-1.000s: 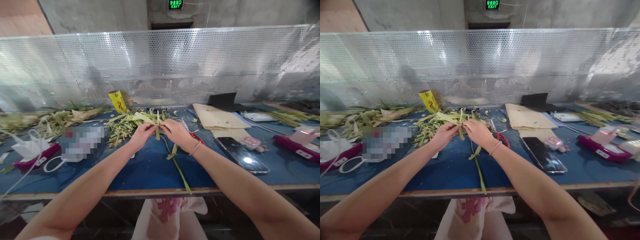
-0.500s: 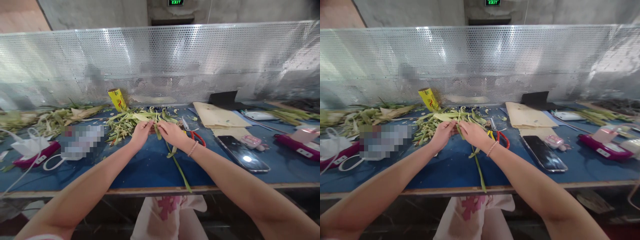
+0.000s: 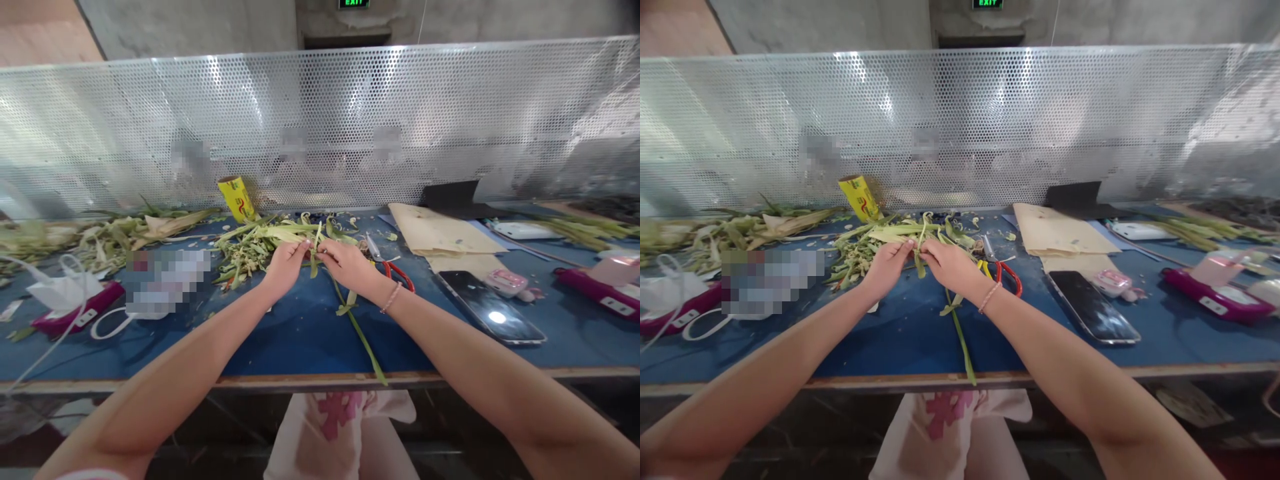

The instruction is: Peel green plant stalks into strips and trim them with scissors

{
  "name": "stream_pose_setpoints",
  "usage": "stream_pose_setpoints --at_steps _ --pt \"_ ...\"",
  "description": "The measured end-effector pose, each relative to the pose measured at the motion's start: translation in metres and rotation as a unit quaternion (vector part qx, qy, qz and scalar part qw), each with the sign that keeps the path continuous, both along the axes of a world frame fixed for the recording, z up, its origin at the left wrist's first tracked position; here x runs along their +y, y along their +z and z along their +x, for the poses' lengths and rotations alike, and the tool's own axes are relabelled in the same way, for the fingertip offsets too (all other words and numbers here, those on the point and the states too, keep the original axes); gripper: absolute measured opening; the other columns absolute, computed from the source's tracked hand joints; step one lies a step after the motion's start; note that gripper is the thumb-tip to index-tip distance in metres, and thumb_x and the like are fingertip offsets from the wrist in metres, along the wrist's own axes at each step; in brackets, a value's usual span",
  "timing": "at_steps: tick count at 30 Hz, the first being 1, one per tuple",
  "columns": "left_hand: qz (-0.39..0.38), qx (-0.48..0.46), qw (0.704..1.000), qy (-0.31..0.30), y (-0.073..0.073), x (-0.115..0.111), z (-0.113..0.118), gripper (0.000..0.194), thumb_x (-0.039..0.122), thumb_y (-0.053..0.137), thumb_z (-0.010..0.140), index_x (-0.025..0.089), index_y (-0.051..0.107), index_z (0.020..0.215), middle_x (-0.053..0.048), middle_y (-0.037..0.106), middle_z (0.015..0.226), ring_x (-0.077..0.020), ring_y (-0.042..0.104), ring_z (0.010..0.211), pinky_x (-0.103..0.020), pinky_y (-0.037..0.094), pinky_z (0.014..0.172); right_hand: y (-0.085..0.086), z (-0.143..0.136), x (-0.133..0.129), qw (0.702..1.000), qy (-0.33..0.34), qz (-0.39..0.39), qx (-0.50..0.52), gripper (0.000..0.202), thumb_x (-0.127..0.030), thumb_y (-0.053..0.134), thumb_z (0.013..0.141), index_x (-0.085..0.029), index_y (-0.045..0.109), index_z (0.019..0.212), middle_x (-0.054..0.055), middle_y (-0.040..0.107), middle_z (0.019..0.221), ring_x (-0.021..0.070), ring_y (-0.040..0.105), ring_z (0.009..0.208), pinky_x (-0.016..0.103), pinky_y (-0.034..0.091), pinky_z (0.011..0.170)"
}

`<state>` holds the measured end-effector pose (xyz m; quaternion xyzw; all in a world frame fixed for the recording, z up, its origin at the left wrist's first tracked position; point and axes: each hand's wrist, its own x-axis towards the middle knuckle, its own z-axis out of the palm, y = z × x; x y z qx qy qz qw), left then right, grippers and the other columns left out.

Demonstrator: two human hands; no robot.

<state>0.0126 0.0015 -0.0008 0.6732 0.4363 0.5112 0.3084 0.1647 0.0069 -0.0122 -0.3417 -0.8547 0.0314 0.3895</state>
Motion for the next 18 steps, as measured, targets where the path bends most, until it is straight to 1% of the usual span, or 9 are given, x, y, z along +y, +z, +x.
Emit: stream_pose_setpoints --at_steps 1,3,7,8,10,12,13,15,18 --pt "0.006 0.018 1.0 0.013 0.001 -0.001 0.0 0.033 0.038 0.049 0.074 0.015 0.052 0.05 0.002 0.046 0.046 -0.01 0.045 0.05 -0.023 0.037 0.053 0.001 0.0 -0.001 1.0 -0.001 -0.002 -0.001 0.012 -0.022 0.038 0.084 -0.019 0.047 0.078 0.0 0.052 0.067 0.0112 0.046 0.061 0.022 0.032 0.059" --pt "0.004 0.02 1.0 0.01 0.001 -0.001 0.0 0.031 0.037 0.051 0.073 0.015 0.055 0.053 0.002 0.048 0.047 -0.0108 0.047 0.052 -0.023 0.038 0.054 0.002 0.001 -0.001 1.0 -0.002 -0.008 0.002 0.011 -0.023 0.038 0.083 -0.019 0.047 0.077 0.0 0.051 0.067 0.0114 0.047 0.062 0.023 0.033 0.06" --pt "-0.033 -0.09 0.995 -0.036 -0.008 0.007 0.003 0.028 0.04 0.05 0.073 0.015 0.06 0.067 0.0 0.058 0.059 -0.0127 0.054 0.06 -0.026 0.044 0.063 0.001 0.001 0.002 0.998 -0.03 -0.028 0.052 0.009 -0.026 0.041 0.081 -0.019 0.043 0.085 0.002 0.051 0.075 0.0131 0.048 0.066 0.025 0.037 0.062" --pt "-0.038 -0.12 0.992 -0.03 -0.01 0.009 0.003 0.026 0.039 0.05 0.073 0.015 0.06 0.068 0.0 0.058 0.06 -0.0125 0.054 0.061 -0.027 0.045 0.064 0.0 0.001 0.003 0.995 -0.051 -0.017 0.079 0.014 -0.028 0.044 0.079 -0.018 0.042 0.089 0.004 0.05 0.081 0.0148 0.049 0.072 0.027 0.039 0.064" --pt "-0.054 -0.168 0.984 0.008 -0.013 0.013 0.003 0.022 0.035 0.053 0.072 0.015 0.06 0.068 0.0 0.059 0.06 -0.0115 0.055 0.06 -0.027 0.045 0.066 -0.002 0.001 0.005 0.984 -0.111 0.039 0.136 0.028 -0.031 0.05 0.075 -0.016 0.039 0.095 0.011 0.046 0.094 0.0203 0.046 0.089 0.034 0.04 0.074" --pt "-0.088 -0.215 0.972 0.042 -0.013 0.013 0.002 0.019 0.032 0.055 0.07 0.014 0.06 0.067 0.0 0.06 0.059 -0.0114 0.056 0.06 -0.027 0.046 0.067 -0.005 0.001 0.005 0.973 -0.151 0.095 0.148 0.035 -0.034 0.056 0.071 -0.016 0.039 0.096 0.013 0.044 0.099 0.0242 0.042 0.096 0.041 0.037 0.082" --pt "-0.105 -0.239 0.964 0.048 -0.012 0.012 0.002 0.017 0.031 0.057 0.069 0.014 0.06 0.067 -0.001 0.06 0.059 -0.0116 0.057 0.061 -0.028 0.046 0.068 -0.006 0.002 0.005 0.974 -0.146 0.112 0.13 0.031 -0.034 0.055 0.072 -0.017 0.04 0.094 0.012 0.045 0.097 0.0245 0.042 0.096 0.043 0.035 0.084" --pt "-0.131 -0.283 0.95 0.034 -0.009 0.009 0.003 0.016 0.029 0.061 0.065 0.013 0.059 0.065 -0.002 0.061 0.06 -0.0122 0.058 0.063 -0.029 0.046 0.069 -0.007 0.001 0.005 0.983 -0.105 0.125 0.082 0.021 -0.031 0.051 0.076 -0.018 0.042 0.09 0.01 0.048 0.092 0.0232 0.043 0.093 0.043 0.036 0.085" --pt "-0.139 -0.317 0.938 -0.024 -0.007 0.002 0.007 0.017 0.025 0.066 0.06 0.013 0.058 0.069 -0.002 0.062 0.063 -0.0118 0.059 0.064 -0.029 0.047 0.071 -0.007 0.0 0.007 0.991 -0.051 0.121 0.036 0.013 -0.026 0.046 0.08 -0.017 0.045 0.089 0.01 0.05 0.09 0.0212 0.046 0.09 0.039 0.039 0.083"
